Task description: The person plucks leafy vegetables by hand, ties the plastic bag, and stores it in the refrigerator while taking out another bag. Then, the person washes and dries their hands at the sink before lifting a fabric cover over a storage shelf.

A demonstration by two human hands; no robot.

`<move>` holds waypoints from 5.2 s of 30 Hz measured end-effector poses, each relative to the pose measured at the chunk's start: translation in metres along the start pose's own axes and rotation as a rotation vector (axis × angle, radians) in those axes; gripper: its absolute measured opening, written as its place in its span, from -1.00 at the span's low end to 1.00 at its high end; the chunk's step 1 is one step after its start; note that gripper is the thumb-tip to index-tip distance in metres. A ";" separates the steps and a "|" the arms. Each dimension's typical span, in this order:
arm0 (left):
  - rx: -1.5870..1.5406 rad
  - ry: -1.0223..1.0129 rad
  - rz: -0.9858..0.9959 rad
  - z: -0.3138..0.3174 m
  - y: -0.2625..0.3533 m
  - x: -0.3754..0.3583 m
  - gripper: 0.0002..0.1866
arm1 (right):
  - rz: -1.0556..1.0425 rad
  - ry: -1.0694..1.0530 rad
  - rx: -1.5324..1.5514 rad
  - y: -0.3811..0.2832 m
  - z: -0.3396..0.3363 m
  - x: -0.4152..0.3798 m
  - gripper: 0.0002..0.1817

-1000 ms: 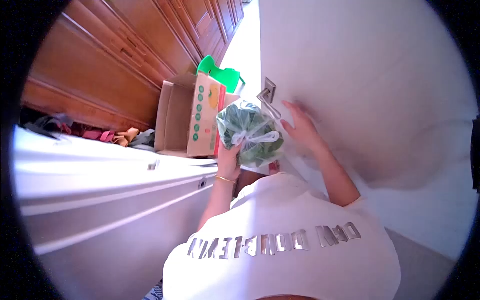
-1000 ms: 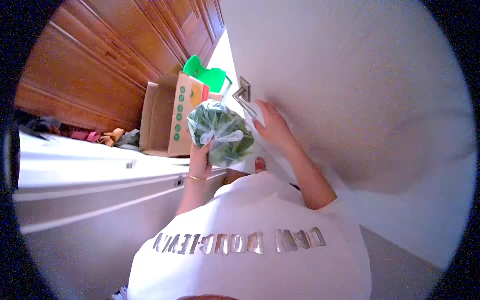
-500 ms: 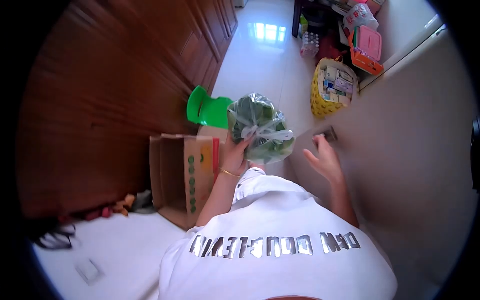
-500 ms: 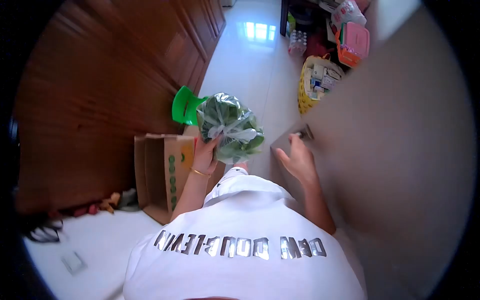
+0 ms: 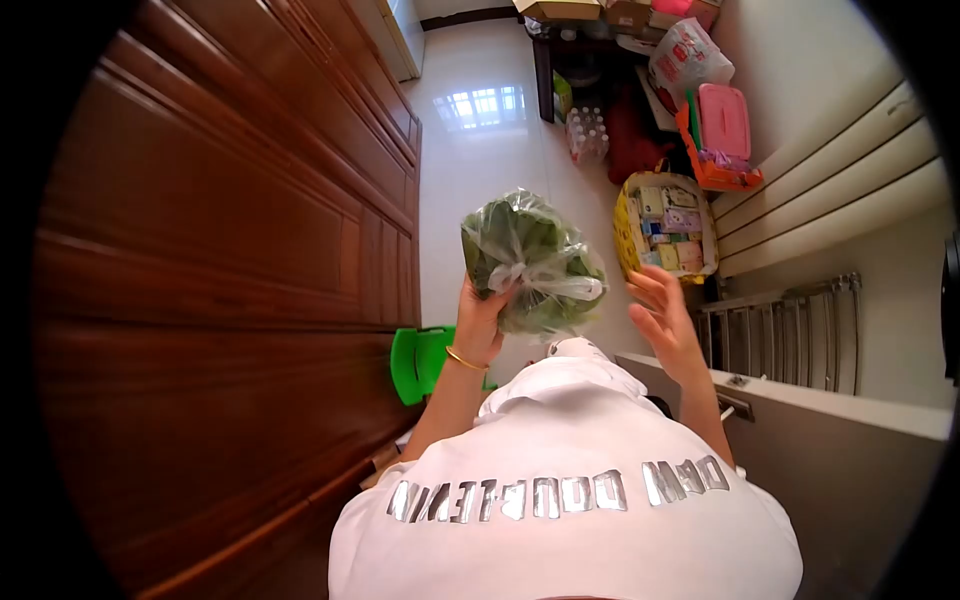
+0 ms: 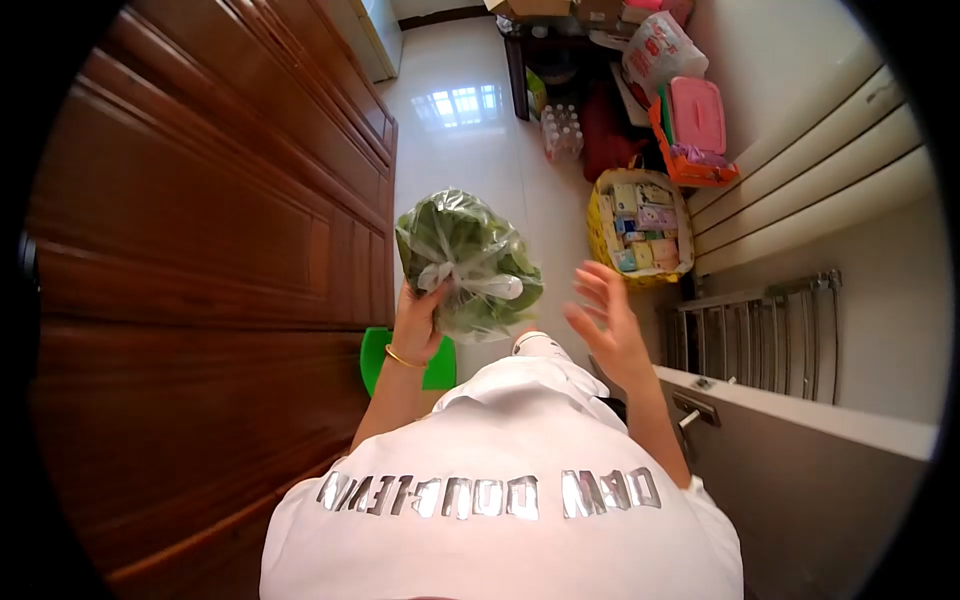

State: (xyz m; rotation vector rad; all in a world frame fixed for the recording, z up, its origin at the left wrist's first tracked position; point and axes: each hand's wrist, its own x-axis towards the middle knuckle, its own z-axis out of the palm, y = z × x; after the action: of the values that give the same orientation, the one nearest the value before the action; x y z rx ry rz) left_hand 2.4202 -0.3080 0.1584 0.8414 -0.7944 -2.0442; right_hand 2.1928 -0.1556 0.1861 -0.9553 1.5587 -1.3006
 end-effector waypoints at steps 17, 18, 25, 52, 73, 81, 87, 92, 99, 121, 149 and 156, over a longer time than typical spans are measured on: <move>-0.116 0.103 0.078 -0.113 0.250 0.381 -0.49 | -0.001 -0.294 0.354 -0.090 0.212 0.516 -0.34; -0.141 0.088 0.102 -0.125 0.260 0.401 -0.51 | -0.004 -0.302 0.361 -0.095 0.222 0.541 -0.34; -0.253 -0.064 0.018 -0.194 0.345 0.567 -0.55 | 0.028 -0.310 0.440 -0.109 0.282 0.731 -0.34; -0.491 0.090 0.342 -0.277 0.597 1.169 -0.48 | -0.910 -0.422 -0.324 -0.265 0.423 1.518 -0.62; -0.641 0.336 0.606 -0.399 0.693 1.330 -0.53 | -2.217 -0.509 -1.468 -0.274 0.643 1.779 -0.77; -0.688 0.506 0.660 -0.385 0.675 1.340 -0.56 | -2.196 -0.632 -1.427 -0.256 0.647 1.782 -0.64; -0.764 0.540 0.732 -0.359 0.642 1.352 -0.54 | -2.312 -0.730 -1.309 -0.233 0.643 1.802 -0.62; -0.824 0.596 0.760 -0.371 0.615 1.372 -0.54 | -2.350 -0.677 -1.530 -0.214 0.640 1.797 -0.54; -0.599 0.461 0.657 -0.314 0.576 1.395 -0.43 | -3.021 0.578 -1.498 -0.172 0.512 1.822 -0.61; -0.401 0.163 0.518 -0.246 0.632 1.544 -0.44 | -2.153 -0.858 -1.565 -0.245 0.172 1.953 -0.81; -0.167 0.405 0.951 -0.302 0.849 1.593 -0.52 | -0.462 -1.076 0.408 -0.302 0.558 1.989 -0.38; 0.005 0.597 1.186 -0.328 0.923 1.617 -0.18 | -0.375 -1.071 0.464 -0.342 0.655 2.024 -0.33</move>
State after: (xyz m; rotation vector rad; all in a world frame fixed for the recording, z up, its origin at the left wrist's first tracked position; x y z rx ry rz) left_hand 2.2728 -2.1919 0.1952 0.6611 -0.6839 -0.6942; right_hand 2.1545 -2.3103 0.1842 -1.3389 0.2547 -1.0107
